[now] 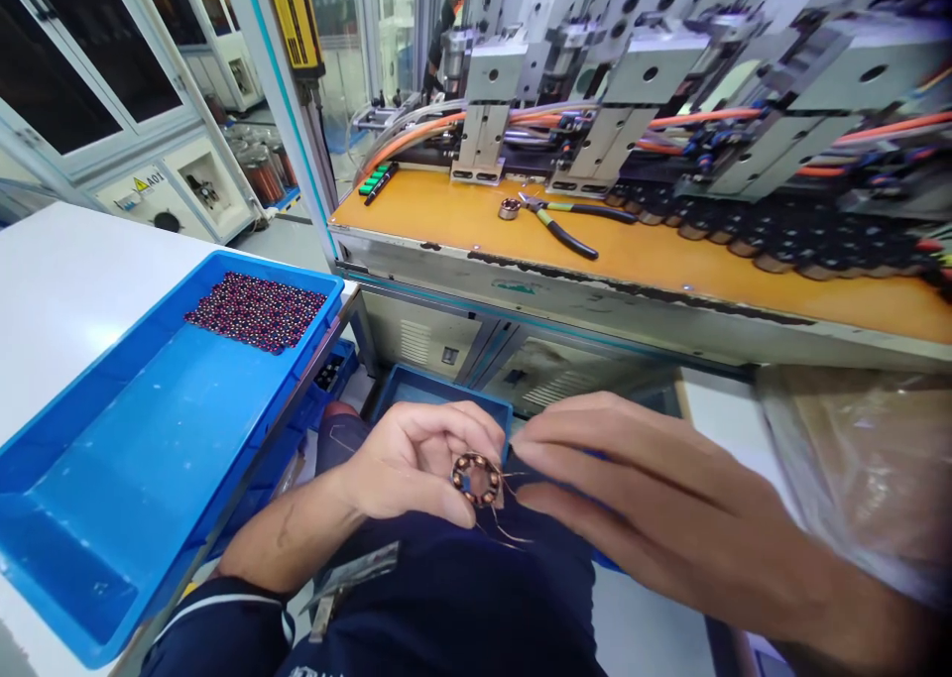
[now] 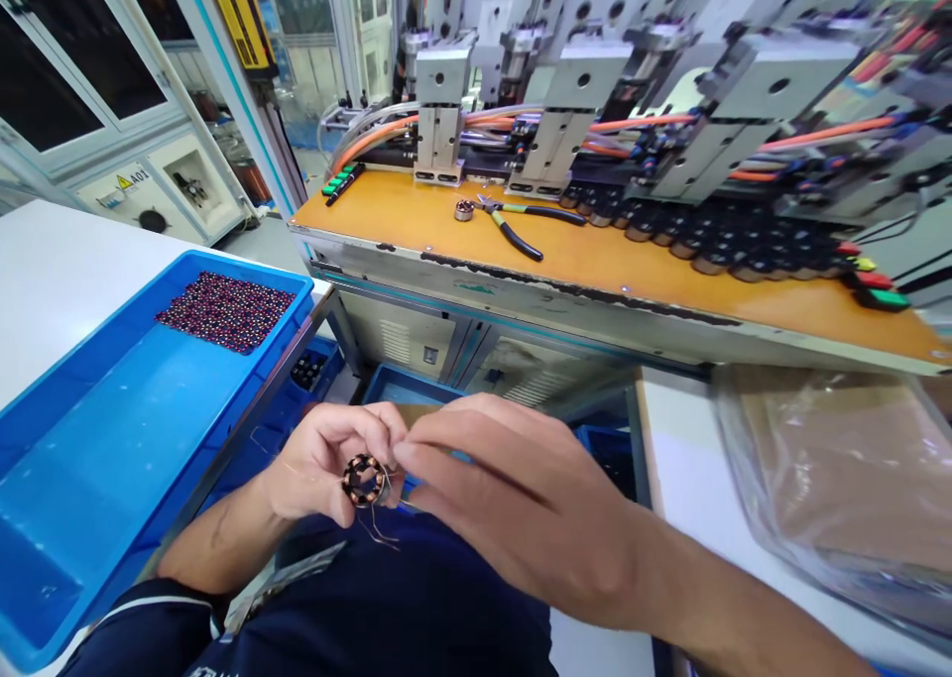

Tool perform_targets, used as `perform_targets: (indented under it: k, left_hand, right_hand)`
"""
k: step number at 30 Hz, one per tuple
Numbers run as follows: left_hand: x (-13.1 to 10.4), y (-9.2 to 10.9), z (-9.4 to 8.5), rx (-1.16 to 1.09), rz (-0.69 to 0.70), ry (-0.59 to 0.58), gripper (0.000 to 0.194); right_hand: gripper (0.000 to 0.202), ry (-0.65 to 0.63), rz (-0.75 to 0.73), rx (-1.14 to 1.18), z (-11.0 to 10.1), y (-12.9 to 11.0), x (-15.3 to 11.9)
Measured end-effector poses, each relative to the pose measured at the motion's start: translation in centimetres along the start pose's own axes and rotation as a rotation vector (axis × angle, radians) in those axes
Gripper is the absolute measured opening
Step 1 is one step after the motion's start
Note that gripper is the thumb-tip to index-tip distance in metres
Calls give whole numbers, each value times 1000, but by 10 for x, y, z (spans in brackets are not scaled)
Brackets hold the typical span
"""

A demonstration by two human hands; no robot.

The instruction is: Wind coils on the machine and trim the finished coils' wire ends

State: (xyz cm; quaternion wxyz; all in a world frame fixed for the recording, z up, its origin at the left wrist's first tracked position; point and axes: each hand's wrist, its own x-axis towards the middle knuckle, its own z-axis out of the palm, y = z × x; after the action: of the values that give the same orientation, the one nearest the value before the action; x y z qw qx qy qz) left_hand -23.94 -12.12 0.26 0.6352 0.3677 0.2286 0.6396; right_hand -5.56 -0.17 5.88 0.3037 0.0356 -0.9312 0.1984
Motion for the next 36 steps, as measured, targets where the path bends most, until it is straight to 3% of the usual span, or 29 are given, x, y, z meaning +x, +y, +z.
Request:
perform_targets:
  k: [8, 15, 19, 25, 28, 32, 36]
  left_hand:
    - [-1, -2, -1, -48, -90, 38, 44]
    - [-1, -2, -4, -44, -82, 44, 43]
    - [2, 0, -5, 56, 29, 55, 47]
    - [1, -1, -8, 288, 260, 36, 50]
    - [-3, 2, -10, 346, 218, 82, 64]
    - [-9, 8, -10, 349, 3, 88, 35]
    - [-12, 5, -8, 289, 20, 102, 23]
  right_hand:
    - [21, -35, -13, 93, 8, -4, 7]
    - [10, 43, -31, 95, 13, -3, 9]
    - [10, 83, -14, 53, 20, -3, 7]
    - [13, 203, 132, 149, 37, -8, 7]
    - [12, 229, 120, 98, 40, -8, 7]
    - [13, 217, 105, 65, 40, -7, 6]
    - [10, 233, 131, -17, 41, -9, 5]
